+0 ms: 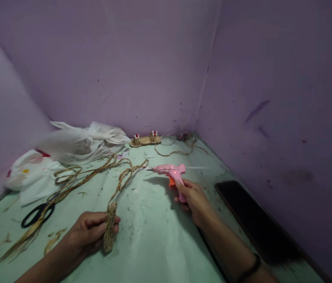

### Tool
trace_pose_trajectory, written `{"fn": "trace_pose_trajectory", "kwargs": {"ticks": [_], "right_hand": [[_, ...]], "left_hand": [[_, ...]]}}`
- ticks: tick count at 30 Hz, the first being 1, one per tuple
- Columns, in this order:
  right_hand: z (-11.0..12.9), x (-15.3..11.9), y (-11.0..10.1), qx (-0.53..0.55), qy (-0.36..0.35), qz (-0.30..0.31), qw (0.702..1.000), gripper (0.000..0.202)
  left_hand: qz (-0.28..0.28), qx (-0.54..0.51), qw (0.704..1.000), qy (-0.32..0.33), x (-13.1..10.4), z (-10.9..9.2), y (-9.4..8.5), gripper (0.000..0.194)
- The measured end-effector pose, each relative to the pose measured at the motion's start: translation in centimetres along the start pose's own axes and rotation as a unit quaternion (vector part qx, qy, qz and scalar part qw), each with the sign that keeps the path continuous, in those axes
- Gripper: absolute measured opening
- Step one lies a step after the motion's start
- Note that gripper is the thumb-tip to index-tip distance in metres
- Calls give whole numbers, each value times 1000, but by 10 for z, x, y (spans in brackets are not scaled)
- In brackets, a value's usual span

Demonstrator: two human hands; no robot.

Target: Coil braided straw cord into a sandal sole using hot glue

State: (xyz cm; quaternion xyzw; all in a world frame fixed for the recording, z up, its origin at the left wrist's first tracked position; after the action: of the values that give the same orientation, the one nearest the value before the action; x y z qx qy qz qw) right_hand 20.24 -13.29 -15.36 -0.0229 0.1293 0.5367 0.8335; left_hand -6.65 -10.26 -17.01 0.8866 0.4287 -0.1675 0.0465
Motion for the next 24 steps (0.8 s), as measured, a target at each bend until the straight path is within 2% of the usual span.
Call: {"fn": "trace_pose_trajectory", "kwargs": {"ticks": [5, 8, 10, 11, 12, 13, 15, 16, 18, 20, 22, 24], "right_hand": [[11, 19, -4, -127, -46, -40, 990, 27], [32, 12, -1, -206, -118, -48, 970, 15], [47, 4, 13, -236, -191, -16, 953, 10], [54, 0, 25, -244, -248, 31, 937, 12], [61, -6, 38, -251, -331, 113, 903, 16], [67, -11, 52, -254, -406, 199, 855, 21], [74, -20, 75, -271, -483, 333, 763, 29], [76, -22, 83, -294, -487, 374, 733, 32], [76, -21, 94, -362, -460, 417, 695, 36], [75, -17, 98, -424, -435, 428, 668, 40], [73, -13, 98, -448, -447, 420, 650, 37], [73, -11, 97, -438, -491, 404, 636, 26]], "left_hand": [[21, 17, 999, 16, 3, 4, -2, 53], [30, 19, 999, 15, 3, 4, -1, 54], [37, 16, 999, 19, 4, 3, -1, 54], [42, 15, 999, 24, 4, 4, -1, 54], [47, 14, 998, 29, 4, 4, -1, 54], [51, 14, 998, 35, 5, 4, -1, 54], [56, 16, 997, 47, 4, 3, -1, 53], [58, 17, 997, 50, 4, 3, 0, 52], [56, 19, 997, 52, 2, 0, 0, 51], [55, 15, 997, 51, 0, -3, 1, 51], [59, 15, 997, 50, -2, -7, 1, 52], [66, 21, 996, 53, -3, -10, 1, 53]]}}
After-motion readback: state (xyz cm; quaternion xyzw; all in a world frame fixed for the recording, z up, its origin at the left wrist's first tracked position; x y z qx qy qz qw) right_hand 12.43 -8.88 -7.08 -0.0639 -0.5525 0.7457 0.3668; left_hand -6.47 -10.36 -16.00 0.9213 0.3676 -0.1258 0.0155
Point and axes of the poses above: each hand's wrist, its own x-axis towards the middle knuckle, its own y-axis out of the palm, z = x × y, the point moved 2 cm from there along x, towards the middle knuckle, and after that the axes turned 15 degrees about x, right-handed, at the moved point
